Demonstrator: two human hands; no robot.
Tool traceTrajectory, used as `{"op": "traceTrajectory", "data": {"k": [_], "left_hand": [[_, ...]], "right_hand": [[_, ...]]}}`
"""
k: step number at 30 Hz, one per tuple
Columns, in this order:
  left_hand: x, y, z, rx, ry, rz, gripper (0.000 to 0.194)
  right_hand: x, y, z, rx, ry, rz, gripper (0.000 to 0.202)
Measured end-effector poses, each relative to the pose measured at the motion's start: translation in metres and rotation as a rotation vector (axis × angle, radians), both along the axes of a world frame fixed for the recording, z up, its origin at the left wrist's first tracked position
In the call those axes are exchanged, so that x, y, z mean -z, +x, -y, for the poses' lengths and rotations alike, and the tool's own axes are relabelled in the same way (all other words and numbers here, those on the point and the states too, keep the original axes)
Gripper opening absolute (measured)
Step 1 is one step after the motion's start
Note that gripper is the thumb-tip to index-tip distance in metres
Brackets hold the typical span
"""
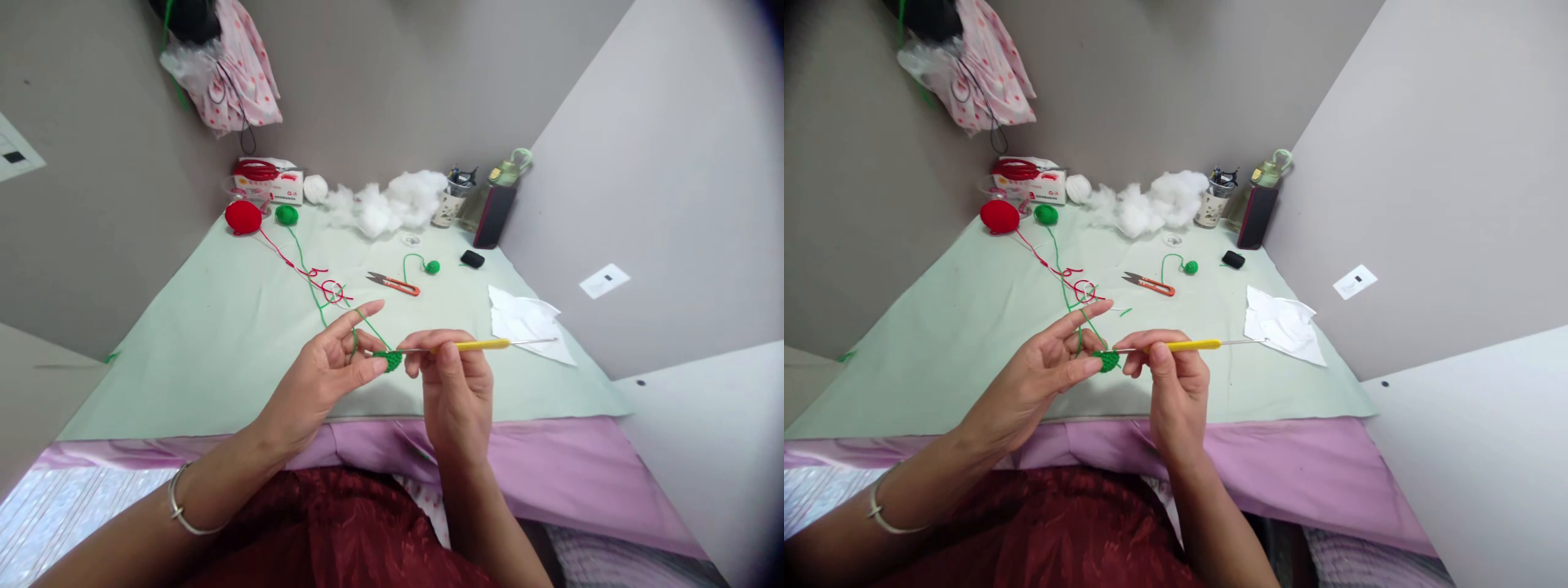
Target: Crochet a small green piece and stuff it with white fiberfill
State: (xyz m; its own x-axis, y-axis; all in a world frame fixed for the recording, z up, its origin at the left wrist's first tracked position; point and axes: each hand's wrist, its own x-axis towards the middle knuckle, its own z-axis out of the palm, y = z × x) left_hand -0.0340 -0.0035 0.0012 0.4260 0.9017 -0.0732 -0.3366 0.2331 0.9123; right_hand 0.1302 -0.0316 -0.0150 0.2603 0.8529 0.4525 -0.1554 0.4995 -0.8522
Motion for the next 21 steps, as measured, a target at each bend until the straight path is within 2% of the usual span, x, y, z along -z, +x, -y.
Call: {"op": "traceTrajectory", "data": {"k": [3, 5, 10, 12, 14, 15, 17, 19, 21], "left_hand": [[0.001, -0.001, 0.0, -0.02, 0.044, -0.043, 0.064], [0.0, -0.001, 0.001, -0.043, 0.096, -0.097, 0.062], [-0.004, 0.002, 0.007, -0.147, 0.23, -0.243, 0.061], [-0.004, 0.004, 0.008, -0.177, 0.223, -0.223, 0.067], [-0.004, 0.005, 0.008, -0.145, 0.149, -0.143, 0.077], [-0.003, 0.005, 0.007, -0.097, 0.085, -0.084, 0.081], [-0.003, 0.003, 0.004, 0.028, -0.083, 0.035, 0.082], [-0.004, 0.001, 0.0, 0.103, -0.216, 0.109, 0.075], [-0.005, -0.001, -0.003, 0.088, -0.24, 0.122, 0.064]], "right_hand": [[-0.003, 0.003, 0.003, 0.001, 0.027, 0.094, 0.023], [-0.004, 0.004, 0.006, 0.053, 0.08, 0.226, 0.023], [0.003, 0.001, 0.012, 0.258, 0.35, 0.748, 0.024], [0.011, -0.002, 0.012, 0.36, 0.427, 0.913, 0.027], [0.018, -0.005, 0.011, 0.483, 0.497, 0.992, 0.031], [0.02, -0.005, 0.01, 0.524, 0.522, 0.995, 0.033], [0.02, -0.005, 0.01, 0.507, 0.501, 0.913, 0.033], [0.015, -0.003, 0.009, 0.402, 0.377, 0.692, 0.029], [0.008, -0.001, 0.007, 0.282, 0.237, 0.415, 0.024]]}}
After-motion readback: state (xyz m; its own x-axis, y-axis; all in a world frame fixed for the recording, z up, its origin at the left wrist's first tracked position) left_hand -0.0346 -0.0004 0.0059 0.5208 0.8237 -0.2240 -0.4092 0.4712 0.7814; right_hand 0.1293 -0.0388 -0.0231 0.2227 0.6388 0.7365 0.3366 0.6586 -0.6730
